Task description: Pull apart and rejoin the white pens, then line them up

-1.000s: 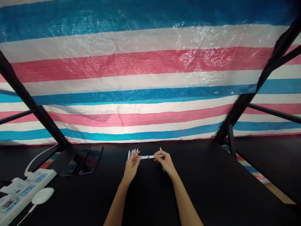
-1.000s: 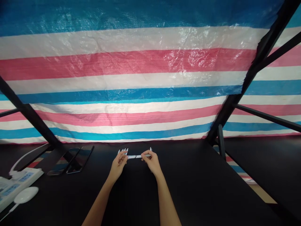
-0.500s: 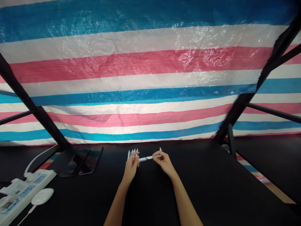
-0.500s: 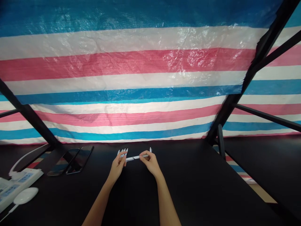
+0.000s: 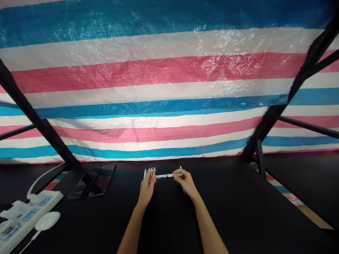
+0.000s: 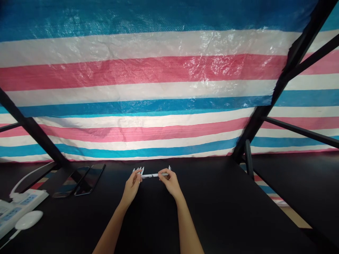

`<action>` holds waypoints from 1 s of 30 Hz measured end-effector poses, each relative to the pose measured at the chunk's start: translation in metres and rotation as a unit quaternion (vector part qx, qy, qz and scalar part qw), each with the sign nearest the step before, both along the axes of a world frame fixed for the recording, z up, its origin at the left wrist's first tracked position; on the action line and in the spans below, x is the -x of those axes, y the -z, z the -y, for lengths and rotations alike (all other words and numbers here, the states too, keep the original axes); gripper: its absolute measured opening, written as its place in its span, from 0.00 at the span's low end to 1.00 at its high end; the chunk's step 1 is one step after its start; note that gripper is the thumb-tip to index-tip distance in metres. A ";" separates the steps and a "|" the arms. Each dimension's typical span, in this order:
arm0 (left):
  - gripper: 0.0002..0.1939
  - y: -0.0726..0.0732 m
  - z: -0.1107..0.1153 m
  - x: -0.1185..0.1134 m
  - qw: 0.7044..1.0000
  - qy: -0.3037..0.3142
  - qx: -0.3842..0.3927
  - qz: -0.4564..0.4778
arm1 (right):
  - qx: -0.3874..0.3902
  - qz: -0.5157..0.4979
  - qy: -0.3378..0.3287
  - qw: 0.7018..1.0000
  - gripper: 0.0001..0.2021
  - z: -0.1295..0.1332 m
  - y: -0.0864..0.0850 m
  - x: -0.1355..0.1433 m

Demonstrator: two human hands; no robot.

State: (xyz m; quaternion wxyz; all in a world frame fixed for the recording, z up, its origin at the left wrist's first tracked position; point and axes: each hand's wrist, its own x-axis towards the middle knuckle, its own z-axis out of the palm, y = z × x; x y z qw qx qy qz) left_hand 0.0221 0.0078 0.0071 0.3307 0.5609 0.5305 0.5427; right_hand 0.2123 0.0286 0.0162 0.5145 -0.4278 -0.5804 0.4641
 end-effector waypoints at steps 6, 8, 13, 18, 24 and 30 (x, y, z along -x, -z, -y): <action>0.24 -0.003 0.003 -0.001 0.999 0.034 0.021 0.001 | -0.015 0.037 -0.019 0.999 0.14 0.001 0.001 0.001; 0.22 -0.003 0.002 -0.001 0.999 0.036 0.012 -0.003 | -0.005 0.030 -0.021 0.999 0.15 0.001 0.001 0.001; 0.21 0.000 0.000 -0.002 0.999 0.027 0.006 -0.019 | 0.030 0.018 -0.015 0.999 0.18 0.000 0.001 0.000; 0.18 0.002 -0.002 0.001 0.999 0.014 -0.023 -0.037 | 0.058 0.030 -0.027 0.997 0.19 0.000 0.002 -0.001; 0.16 0.003 -0.002 0.001 0.999 0.018 -0.036 -0.011 | 0.103 0.025 -0.044 0.993 0.19 0.002 0.002 -0.002; 0.22 -0.001 -0.004 -0.005 0.990 -0.027 -0.011 0.134 | 0.073 -0.011 -0.062 0.995 0.21 0.003 -0.004 0.000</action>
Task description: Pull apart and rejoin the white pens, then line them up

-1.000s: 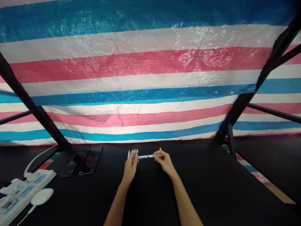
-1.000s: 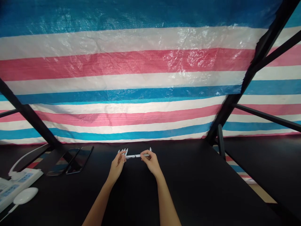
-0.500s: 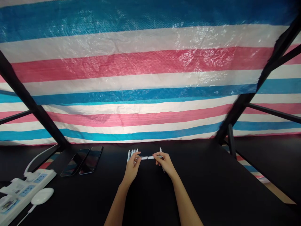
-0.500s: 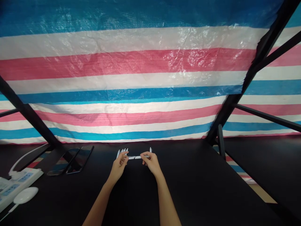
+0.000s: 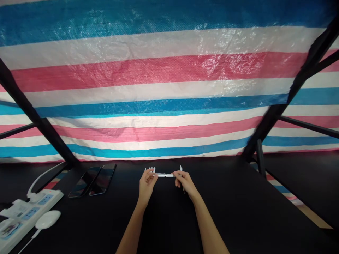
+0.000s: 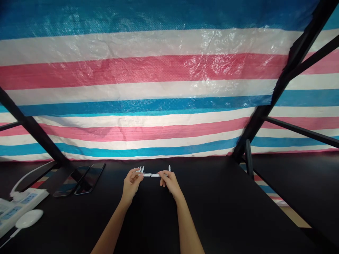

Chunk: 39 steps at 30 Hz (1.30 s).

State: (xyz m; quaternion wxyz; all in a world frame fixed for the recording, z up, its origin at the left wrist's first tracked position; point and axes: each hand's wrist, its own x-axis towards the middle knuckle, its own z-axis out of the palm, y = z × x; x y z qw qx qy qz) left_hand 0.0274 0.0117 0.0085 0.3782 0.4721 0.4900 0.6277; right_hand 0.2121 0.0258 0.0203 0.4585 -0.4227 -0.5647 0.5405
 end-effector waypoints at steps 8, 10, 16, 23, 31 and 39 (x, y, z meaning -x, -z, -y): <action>0.29 -0.008 0.004 0.003 0.991 -0.056 0.011 0.121 | 0.065 -0.027 -0.213 0.975 0.32 0.013 0.006 0.020; 0.32 -0.008 0.005 0.003 0.992 -0.048 0.007 0.113 | 0.067 -0.020 -0.239 0.969 0.31 0.016 0.005 0.024; 0.48 -0.013 0.010 -0.006 0.990 0.061 0.001 0.127 | 0.071 -0.037 -0.291 0.953 0.28 0.020 -0.003 0.028; 0.46 -0.017 0.012 -0.004 0.982 0.090 0.036 0.165 | 0.123 -0.002 -0.344 0.931 0.36 0.019 -0.005 0.019; 0.40 -0.018 0.012 -0.004 0.972 0.125 0.073 0.188 | 0.070 -0.066 -0.030 0.995 0.34 0.003 0.000 -0.010; 0.28 -0.019 0.014 -0.004 0.963 0.175 0.070 0.190 | 0.112 -0.192 0.189 0.957 0.26 -0.015 0.012 -0.024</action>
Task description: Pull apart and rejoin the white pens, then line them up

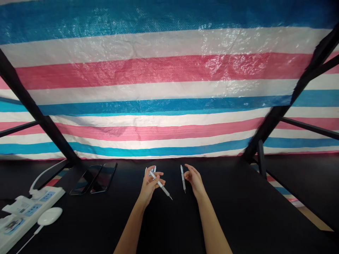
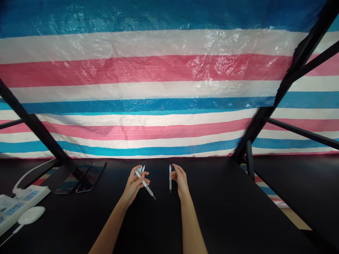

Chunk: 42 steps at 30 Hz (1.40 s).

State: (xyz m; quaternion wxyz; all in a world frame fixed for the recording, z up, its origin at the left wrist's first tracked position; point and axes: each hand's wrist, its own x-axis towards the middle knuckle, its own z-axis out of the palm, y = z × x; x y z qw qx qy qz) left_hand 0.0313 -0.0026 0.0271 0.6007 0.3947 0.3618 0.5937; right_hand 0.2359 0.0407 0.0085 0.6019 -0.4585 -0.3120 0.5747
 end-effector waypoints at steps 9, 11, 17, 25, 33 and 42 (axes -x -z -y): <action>0.46 0.003 -0.001 0.002 1.000 -0.005 -0.011 0.008 | 0.003 -0.036 0.067 0.997 0.20 -0.002 0.002 -0.004; 0.48 0.004 -0.002 0.004 1.000 -0.006 -0.012 0.009 | 0.005 -0.038 0.068 0.997 0.19 0.000 0.000 -0.004; 0.43 0.002 -0.001 0.005 1.000 0.002 -0.002 0.006 | 0.004 -0.032 0.069 0.997 0.17 0.001 0.000 -0.005; 0.34 -0.002 0.000 0.005 1.000 0.006 0.022 0.001 | 0.005 -0.038 0.073 0.997 0.17 0.000 0.001 -0.005; 0.30 0.002 -0.002 0.006 1.000 -0.016 0.018 -0.002 | 0.001 -0.025 0.073 0.997 0.16 0.000 0.003 -0.005; 0.31 0.002 -0.006 0.006 0.991 -0.122 0.025 0.055 | -0.009 -0.012 0.067 0.998 0.15 0.000 0.006 -0.005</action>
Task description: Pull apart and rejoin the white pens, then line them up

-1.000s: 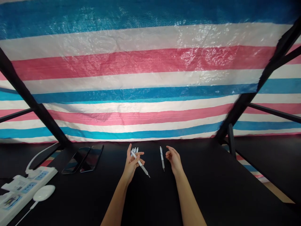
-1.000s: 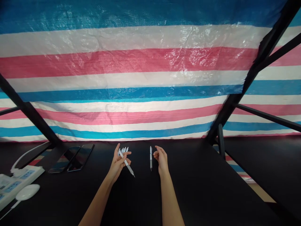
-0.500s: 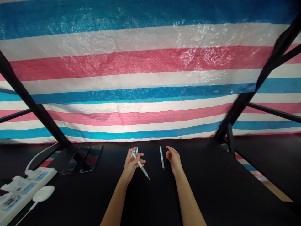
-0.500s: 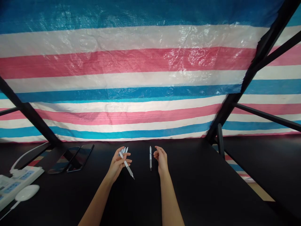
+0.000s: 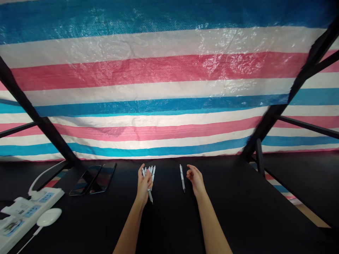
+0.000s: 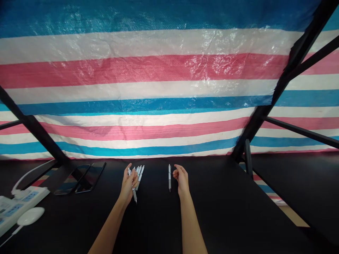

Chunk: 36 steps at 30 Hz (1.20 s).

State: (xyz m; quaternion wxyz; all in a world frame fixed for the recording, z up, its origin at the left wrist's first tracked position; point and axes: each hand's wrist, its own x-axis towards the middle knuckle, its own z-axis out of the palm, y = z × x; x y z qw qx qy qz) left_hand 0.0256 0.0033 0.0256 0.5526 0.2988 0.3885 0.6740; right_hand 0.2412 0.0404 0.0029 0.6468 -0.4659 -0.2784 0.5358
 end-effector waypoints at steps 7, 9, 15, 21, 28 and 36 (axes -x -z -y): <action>0.18 0.011 -0.011 0.012 0.996 -0.071 0.014 0.053 | 0.003 -0.011 -0.001 1.000 0.15 0.000 0.001 0.000; 0.20 0.014 -0.012 0.011 0.996 -0.086 0.013 -0.003 | 0.006 -0.005 -0.001 1.000 0.15 0.000 0.001 0.001; 0.15 0.022 -0.009 0.000 0.972 -0.061 -0.076 -0.214 | 0.004 -0.005 0.000 1.000 0.14 0.000 0.000 0.003; 0.19 0.027 -0.006 0.002 0.878 -0.049 -0.125 -0.459 | 0.001 0.003 0.002 1.000 0.14 0.001 -0.002 0.004; 0.20 0.029 -0.003 0.003 0.778 -0.056 -0.135 -0.611 | 0.006 0.000 -0.003 1.000 0.15 0.001 -0.003 0.003; 0.26 0.028 0.001 0.001 0.705 -0.056 -0.129 -0.695 | -0.010 0.203 0.014 0.979 0.12 0.002 -0.002 0.005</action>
